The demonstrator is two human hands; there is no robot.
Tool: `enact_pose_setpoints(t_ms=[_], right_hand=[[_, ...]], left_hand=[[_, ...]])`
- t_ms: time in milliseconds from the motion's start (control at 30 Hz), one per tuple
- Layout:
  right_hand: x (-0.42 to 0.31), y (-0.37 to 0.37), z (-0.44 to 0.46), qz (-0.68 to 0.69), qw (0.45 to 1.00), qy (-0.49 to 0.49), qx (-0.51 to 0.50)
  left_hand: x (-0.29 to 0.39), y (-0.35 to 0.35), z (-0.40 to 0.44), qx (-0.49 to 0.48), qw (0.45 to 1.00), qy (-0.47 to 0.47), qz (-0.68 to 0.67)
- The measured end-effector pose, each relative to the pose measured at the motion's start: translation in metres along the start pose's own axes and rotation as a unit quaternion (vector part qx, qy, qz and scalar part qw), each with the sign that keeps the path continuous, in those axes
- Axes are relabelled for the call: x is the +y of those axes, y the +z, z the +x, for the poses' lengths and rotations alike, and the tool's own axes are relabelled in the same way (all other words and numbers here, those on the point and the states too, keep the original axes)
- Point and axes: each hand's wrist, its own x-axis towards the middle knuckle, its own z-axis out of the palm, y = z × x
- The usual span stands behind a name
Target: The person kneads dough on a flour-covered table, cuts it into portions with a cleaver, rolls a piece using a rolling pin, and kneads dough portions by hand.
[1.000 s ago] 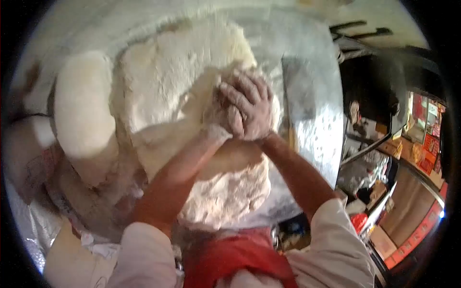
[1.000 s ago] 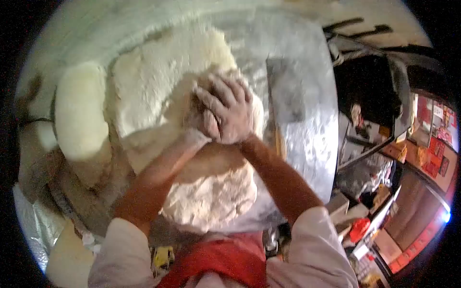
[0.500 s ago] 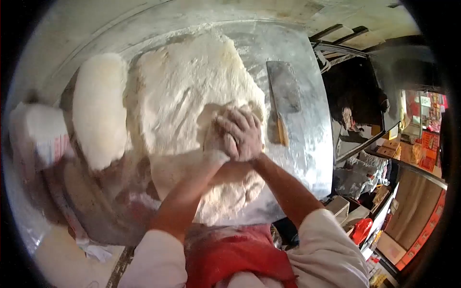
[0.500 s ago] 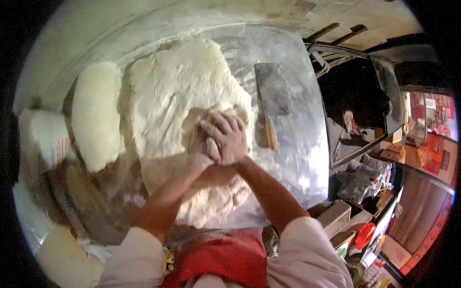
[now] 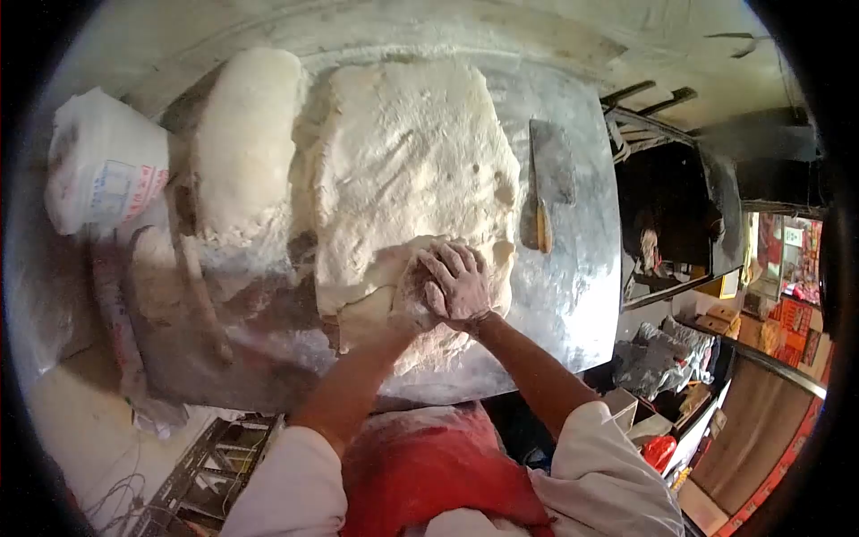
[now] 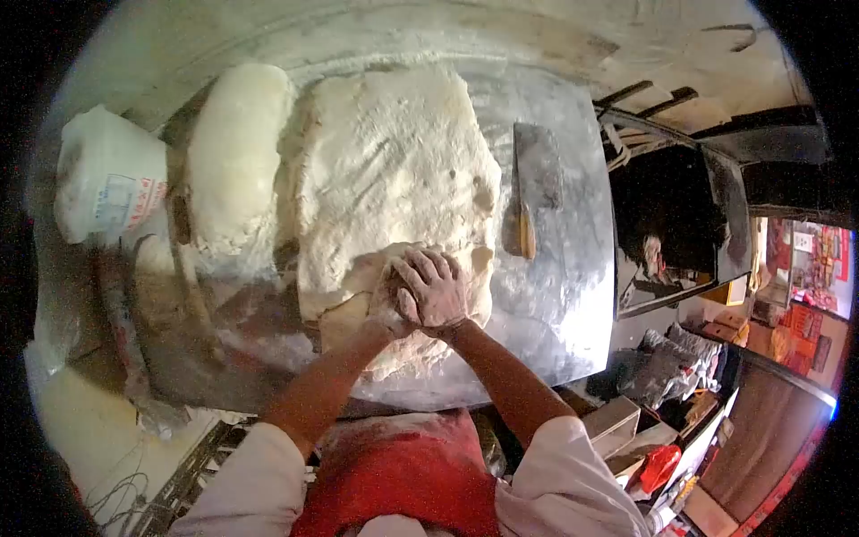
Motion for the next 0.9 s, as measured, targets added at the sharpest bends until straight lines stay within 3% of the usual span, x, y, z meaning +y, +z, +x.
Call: enact_pose_setpoints(t_ms=[33,67,100,167,233,267,333,400,433,500,533,567,600,633,700,733,767,800,900], right_hand=[[-0.005,-0.005,0.008,0.006,1.0,0.016,-0.005],[-0.009,-0.016,0.029,0.027,0.999,0.01,-0.014],[-0.01,-0.024,0.054,0.049,0.998,0.006,-0.026],[-0.02,-0.027,0.111,0.049,0.999,-0.012,-0.004],[-0.02,0.005,0.15,-0.002,0.998,-0.017,0.054],[-0.015,0.018,0.16,0.0,0.999,-0.01,0.042],[0.002,0.047,0.189,0.059,0.99,-0.056,0.118],[0.013,0.052,0.214,0.042,0.991,-0.06,0.111],[0.009,0.047,0.217,0.017,0.99,-0.059,0.127],[0.015,0.055,0.231,0.008,0.987,-0.062,0.145],[0.012,0.049,0.231,0.01,0.989,-0.061,0.136],[0.005,0.044,0.221,0.015,0.992,-0.05,0.117],[0.005,0.047,0.215,0.001,0.994,-0.04,0.103],[0.004,0.05,0.209,-0.004,0.994,-0.045,0.101],[-0.02,0.066,0.18,-0.089,0.995,-0.036,-0.026],[-0.044,0.074,0.16,-0.032,0.998,-0.051,-0.037],[-0.062,0.082,0.149,0.024,0.996,-0.068,-0.043],[-0.068,0.086,0.152,0.061,0.993,-0.099,-0.018],[-0.067,0.09,0.168,0.092,0.985,-0.143,0.013]], left_hand=[[-0.017,0.003,0.002,0.049,0.904,0.051,-0.422],[0.008,-0.031,0.003,0.093,0.99,0.03,-0.097],[-0.012,-0.024,0.009,0.161,0.917,0.018,0.364],[-0.026,-0.068,0.032,0.263,0.906,0.064,0.326],[-0.08,-0.058,0.079,0.173,0.979,-0.048,0.091],[-0.086,-0.073,0.077,0.175,0.981,-0.051,0.059],[-0.101,-0.095,0.088,0.204,0.972,-0.03,0.116],[-0.118,-0.107,0.1,0.216,0.955,-0.036,0.2],[-0.122,-0.111,0.105,0.217,0.935,-0.041,0.276],[-0.117,-0.124,0.112,0.284,0.846,-0.034,0.449],[-0.103,-0.136,0.104,0.288,0.845,-0.032,0.449],[-0.087,-0.143,0.088,0.281,0.939,-0.006,0.196],[-0.075,-0.147,0.078,0.259,0.963,0.021,-0.071],[-0.083,-0.144,0.068,0.264,0.961,0.025,-0.075],[-0.108,-0.122,0.023,0.105,0.969,-0.051,0.217],[-0.059,-0.146,0.008,-0.094,0.902,-0.189,0.375],[-0.113,-0.096,-0.022,0.085,0.946,-0.138,0.28],[-0.133,-0.081,-0.041,0.183,0.967,-0.097,0.152],[-0.134,-0.093,-0.035,0.22,0.97,-0.088,0.052]])
